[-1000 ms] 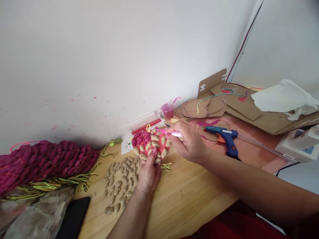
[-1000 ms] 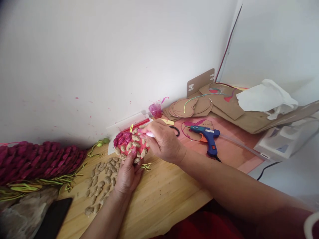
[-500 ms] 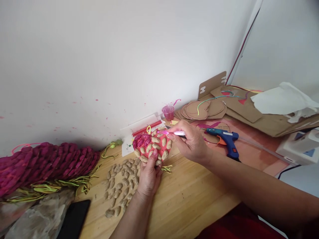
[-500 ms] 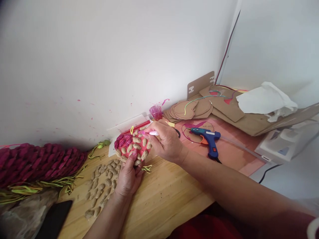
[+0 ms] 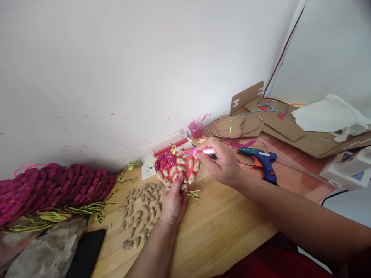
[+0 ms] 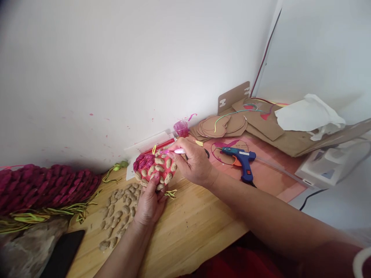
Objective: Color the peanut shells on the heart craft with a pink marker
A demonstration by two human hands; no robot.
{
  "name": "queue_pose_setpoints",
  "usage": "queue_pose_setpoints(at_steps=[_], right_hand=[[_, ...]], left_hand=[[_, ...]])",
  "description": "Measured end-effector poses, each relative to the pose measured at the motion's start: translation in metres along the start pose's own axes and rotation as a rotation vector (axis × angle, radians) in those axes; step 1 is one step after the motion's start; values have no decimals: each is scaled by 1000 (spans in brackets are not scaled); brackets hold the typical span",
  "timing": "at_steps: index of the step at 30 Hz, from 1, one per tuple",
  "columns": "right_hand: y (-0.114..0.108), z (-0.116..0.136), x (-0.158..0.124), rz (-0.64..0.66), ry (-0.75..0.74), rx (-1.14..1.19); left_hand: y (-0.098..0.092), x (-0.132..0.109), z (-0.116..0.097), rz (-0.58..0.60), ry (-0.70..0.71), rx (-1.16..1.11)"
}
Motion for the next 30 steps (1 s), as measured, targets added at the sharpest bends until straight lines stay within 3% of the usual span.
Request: queue_pose_setpoints(at_steps=[15, 24, 30], right_hand=[[-2, -6, 0, -11, 145, 94], [-2, -7, 0, -22, 209, 145], [-1, -8, 0, -12, 244, 212]], left_hand=[[-6, 1, 2, -97, 1, 124], [-1, -2, 0, -93, -7, 137], [2, -2, 1, -5, 13, 102]])
Point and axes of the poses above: each hand's wrist, its own x-axis towards the middle knuckle, its own y-axis out of the palm, z = x × y, the point moved 4 cm from there along x, towards the middle knuckle, and after that the axes turned 7 degrees about -x, right-handed, at the moved point
